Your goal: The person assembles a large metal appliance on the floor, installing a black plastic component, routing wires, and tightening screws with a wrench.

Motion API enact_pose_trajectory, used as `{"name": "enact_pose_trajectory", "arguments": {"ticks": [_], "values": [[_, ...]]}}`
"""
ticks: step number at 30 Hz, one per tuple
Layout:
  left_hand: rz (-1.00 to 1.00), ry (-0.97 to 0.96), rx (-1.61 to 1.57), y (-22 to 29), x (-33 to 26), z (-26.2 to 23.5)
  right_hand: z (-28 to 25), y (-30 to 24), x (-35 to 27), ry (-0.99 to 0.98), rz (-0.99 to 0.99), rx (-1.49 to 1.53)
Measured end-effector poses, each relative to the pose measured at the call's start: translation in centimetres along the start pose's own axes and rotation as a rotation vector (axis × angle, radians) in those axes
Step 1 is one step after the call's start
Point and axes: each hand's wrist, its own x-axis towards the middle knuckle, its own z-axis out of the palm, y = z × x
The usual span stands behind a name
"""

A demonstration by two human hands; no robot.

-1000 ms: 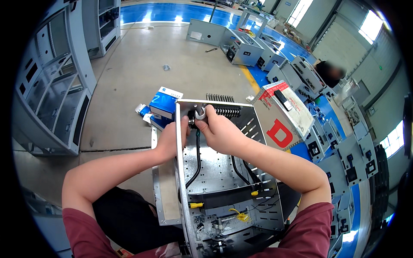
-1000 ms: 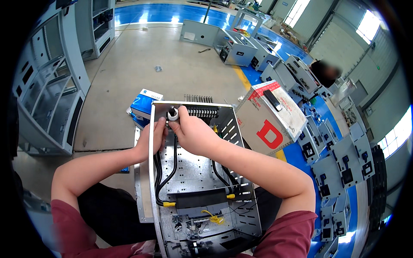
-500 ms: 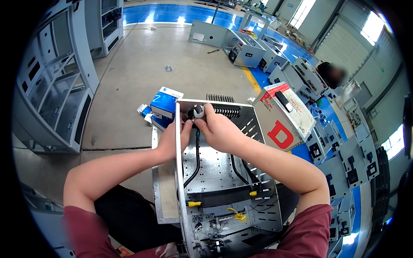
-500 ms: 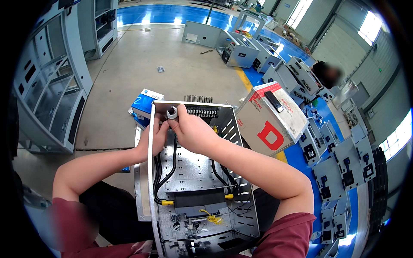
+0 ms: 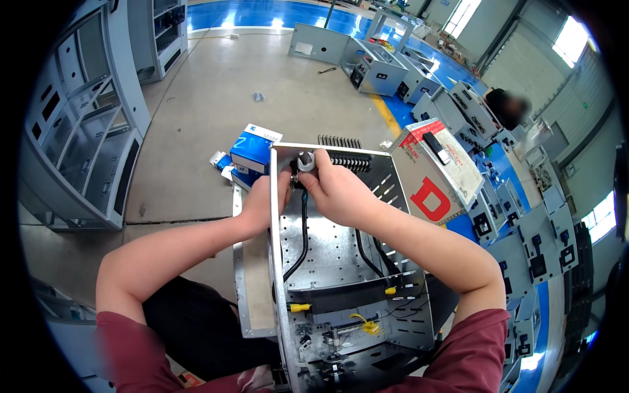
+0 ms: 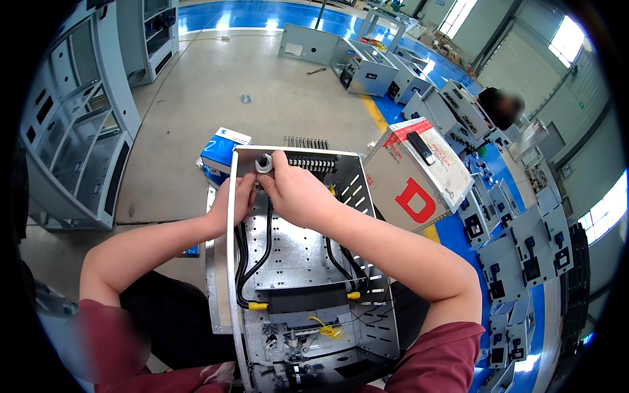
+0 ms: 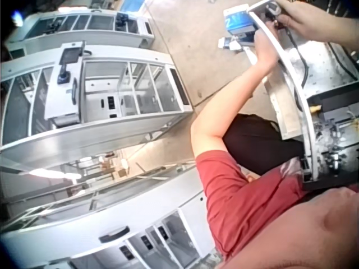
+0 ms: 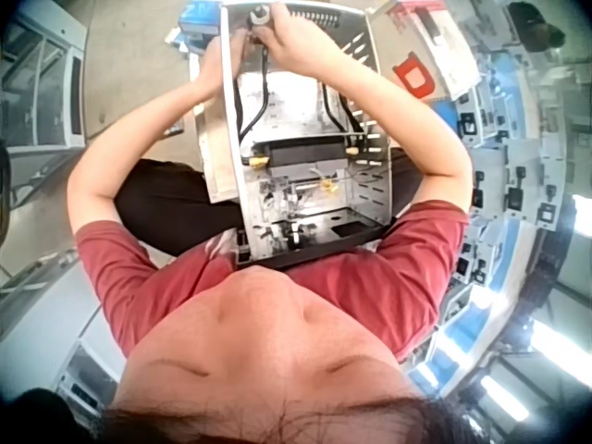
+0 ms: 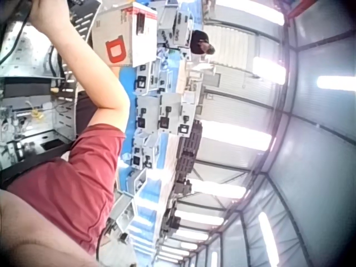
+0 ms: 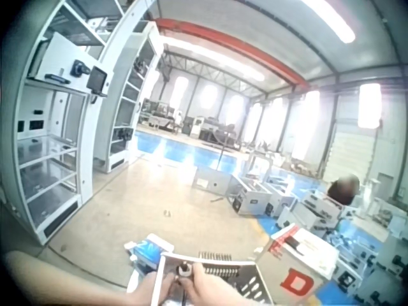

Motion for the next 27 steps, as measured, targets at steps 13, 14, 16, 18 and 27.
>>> {"name": "enact_pose_trajectory", "arguments": {"ticks": [13, 14, 16, 18, 27], "values": [[-0.040, 0.041, -0.193, 2.0, -0.8, 0.2, -0.1, -0.4, 0.0, -0.011, 0.000, 0.007], [-0.017, 0.042, -0.180, 2.5, -1.1, 0.4, -0.1, -0.3, 0.0, -0.015, 0.010, 0.003], [0.099, 0.106, -0.122, 2.4, -1.0, 1.1, 0.0, -0.1, 0.0, -0.006, -0.008, -0.005], [0.087, 0.110, -0.136, 2.3, -0.9, 1.2, 0.0, -0.2, 0.1, -0.004, -0.014, -0.009], [-0.051, -0.030, -0.304, 2.8, -0.5, 0.2, 0.0, -0.2, 0.1, -0.007, -0.021, -0.001]]}}
